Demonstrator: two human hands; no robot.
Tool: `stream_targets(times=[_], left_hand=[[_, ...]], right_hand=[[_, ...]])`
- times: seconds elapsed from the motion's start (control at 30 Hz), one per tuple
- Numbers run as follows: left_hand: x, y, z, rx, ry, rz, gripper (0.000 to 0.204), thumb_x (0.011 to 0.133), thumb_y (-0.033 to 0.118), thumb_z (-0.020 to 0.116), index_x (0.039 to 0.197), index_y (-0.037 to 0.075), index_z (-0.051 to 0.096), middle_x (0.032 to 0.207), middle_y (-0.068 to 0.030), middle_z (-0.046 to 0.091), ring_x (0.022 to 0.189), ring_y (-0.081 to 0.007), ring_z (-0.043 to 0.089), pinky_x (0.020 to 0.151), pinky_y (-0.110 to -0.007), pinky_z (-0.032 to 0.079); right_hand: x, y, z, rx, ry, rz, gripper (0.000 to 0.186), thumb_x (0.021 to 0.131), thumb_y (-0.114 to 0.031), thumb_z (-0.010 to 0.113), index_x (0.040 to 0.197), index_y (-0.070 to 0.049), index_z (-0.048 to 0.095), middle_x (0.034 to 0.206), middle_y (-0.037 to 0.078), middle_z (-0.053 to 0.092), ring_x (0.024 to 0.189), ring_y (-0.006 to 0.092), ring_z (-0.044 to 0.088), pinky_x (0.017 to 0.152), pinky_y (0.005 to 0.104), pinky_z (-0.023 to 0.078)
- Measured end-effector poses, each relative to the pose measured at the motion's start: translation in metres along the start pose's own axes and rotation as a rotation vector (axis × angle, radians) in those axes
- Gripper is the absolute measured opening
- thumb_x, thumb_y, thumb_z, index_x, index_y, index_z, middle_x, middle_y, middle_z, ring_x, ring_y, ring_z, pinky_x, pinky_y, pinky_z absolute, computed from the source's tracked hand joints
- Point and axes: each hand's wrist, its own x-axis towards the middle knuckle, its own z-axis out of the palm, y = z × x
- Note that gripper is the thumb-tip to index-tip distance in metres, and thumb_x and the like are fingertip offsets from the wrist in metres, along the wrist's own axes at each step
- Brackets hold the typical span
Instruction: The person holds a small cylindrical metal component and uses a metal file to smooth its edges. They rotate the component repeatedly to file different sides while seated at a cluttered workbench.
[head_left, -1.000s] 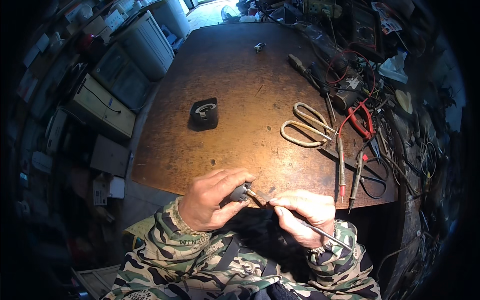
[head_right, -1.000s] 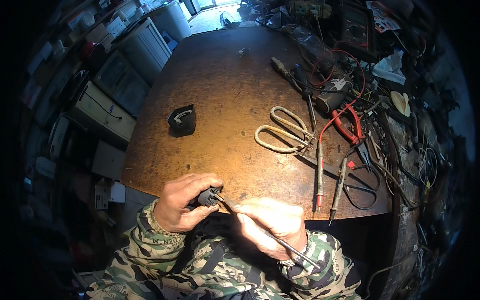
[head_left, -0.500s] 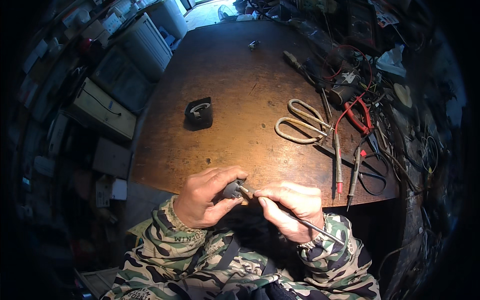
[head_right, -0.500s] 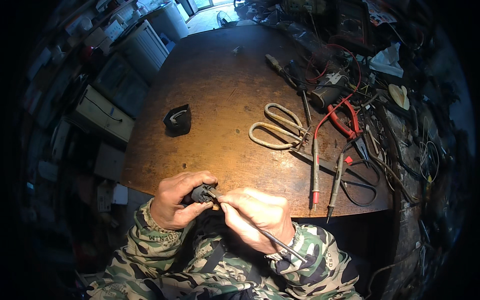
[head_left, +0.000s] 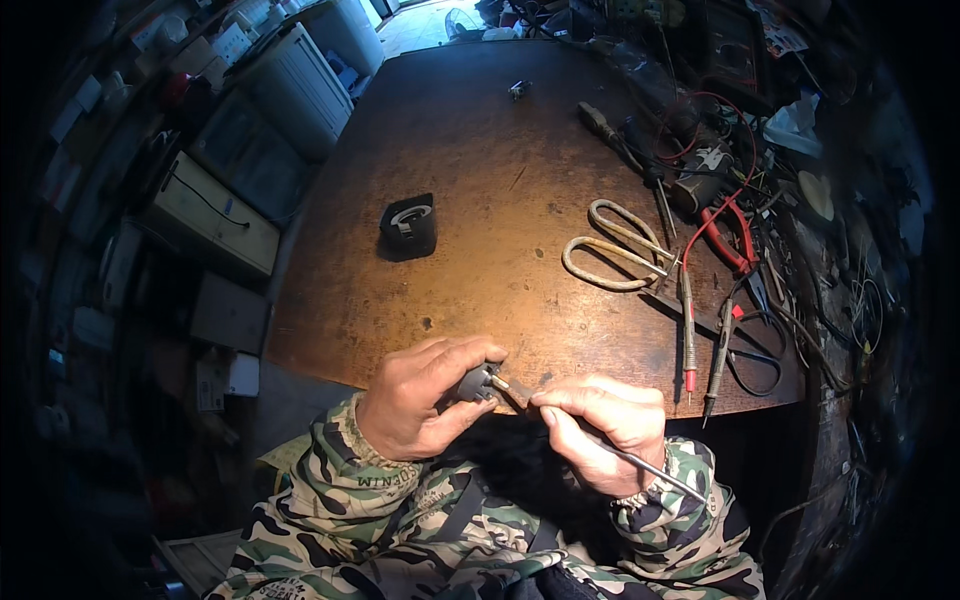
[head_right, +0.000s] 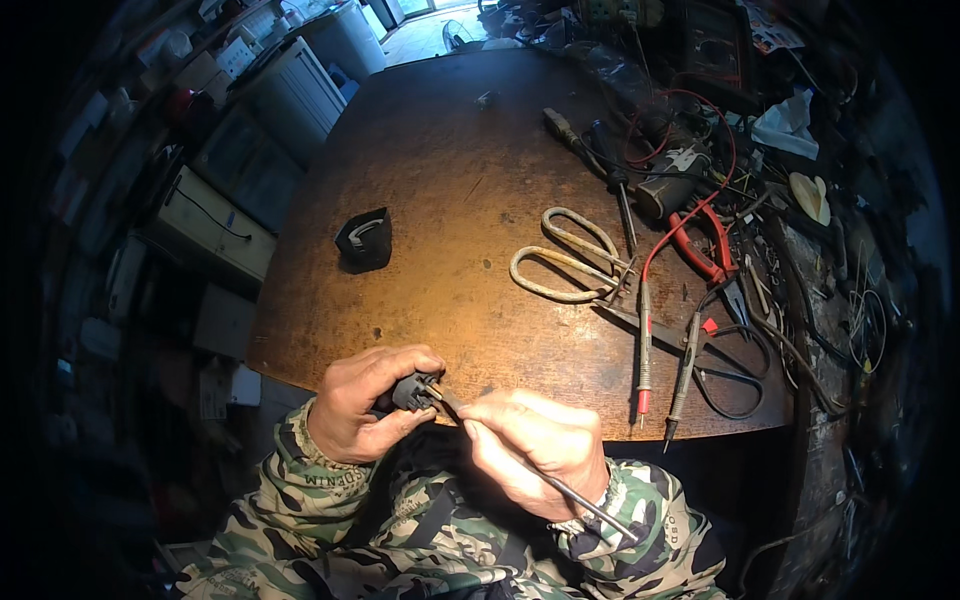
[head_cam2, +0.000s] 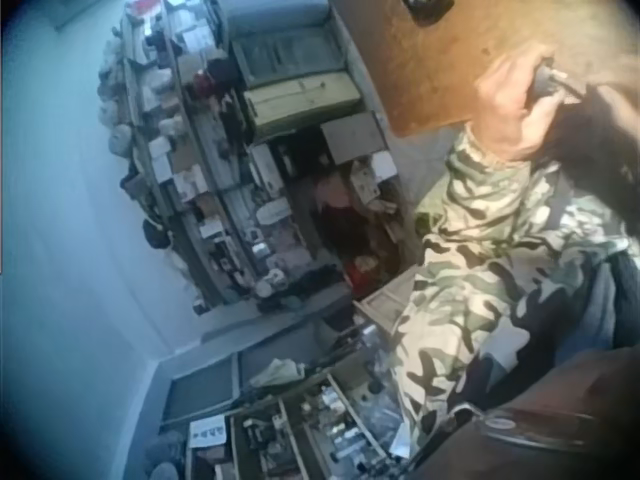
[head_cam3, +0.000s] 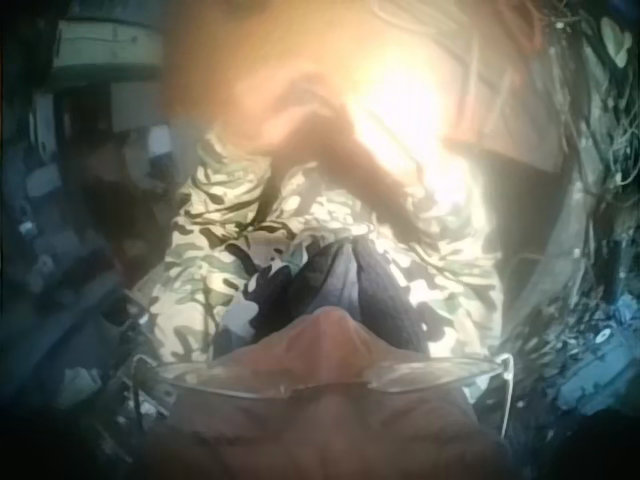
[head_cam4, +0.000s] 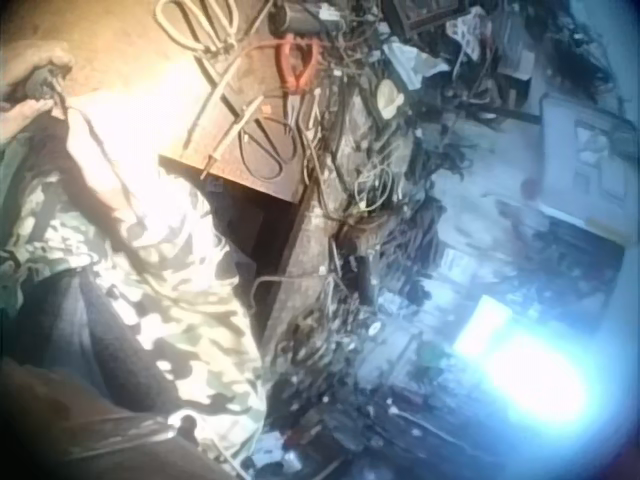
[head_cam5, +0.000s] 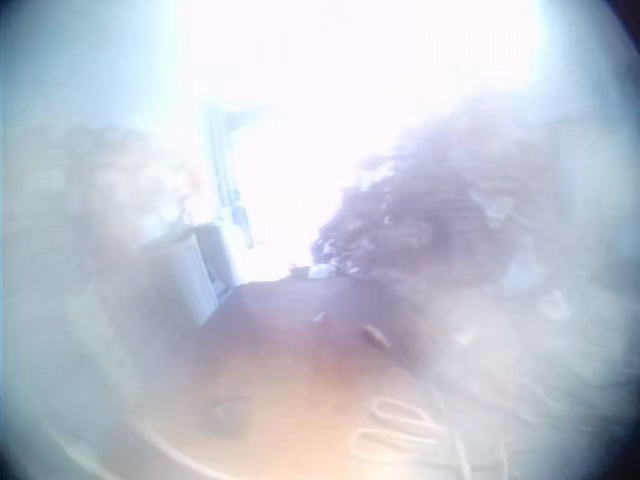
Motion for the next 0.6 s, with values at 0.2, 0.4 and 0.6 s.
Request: stream_targets(times=[0.2, 0.4, 0.6], left_hand=[[0.000, -0.001, -0.002, -0.019, -0.035, -0.021, 0.048, 0.086, 0.006, 0.087, 0.129, -0.005, 0.069, 0.118, -0.0224, 0.077, 0.103, -0.0328, 0.079, 0.089, -0.038, 0.062], [-0.005, -0.003, 0.002, -0.035, -0.004, -0.044, 0.048, 0.085, 0.004, 0.087, 0.128, -0.004, 0.070, 0.119, -0.0215, 0.077, 0.105, -0.0335, 0.079, 0.089, -0.039, 0.061], [-0.002, -0.004, 0.003, -0.045, 0.014, -0.020, 0.047, 0.086, 0.004, 0.087, 0.129, -0.005, 0.069, 0.120, -0.0231, 0.077, 0.108, -0.0350, 0.078, 0.094, -0.039, 0.062]], right_hand=[[0.000, -0.001, 0.003, 0.023, 0.008, 0.025, 0.015, 0.091, 0.004, 0.078, 0.106, 0.005, 0.081, 0.091, 0.017, 0.080, 0.078, 0.0243, 0.079, 0.071, 0.0332, 0.061], [0.011, -0.004, 0.009, 0.027, -0.007, 0.070, 0.013, 0.092, 0.004, 0.077, 0.104, 0.003, 0.082, 0.088, 0.016, 0.080, 0.077, 0.0243, 0.079, 0.072, 0.0333, 0.062], [0.018, -0.003, 0.009, 0.020, -0.025, 0.073, 0.014, 0.092, 0.003, 0.078, 0.106, 0.004, 0.078, 0.090, 0.018, 0.077, 0.078, 0.0300, 0.078, 0.070, 0.0361, 0.061]])
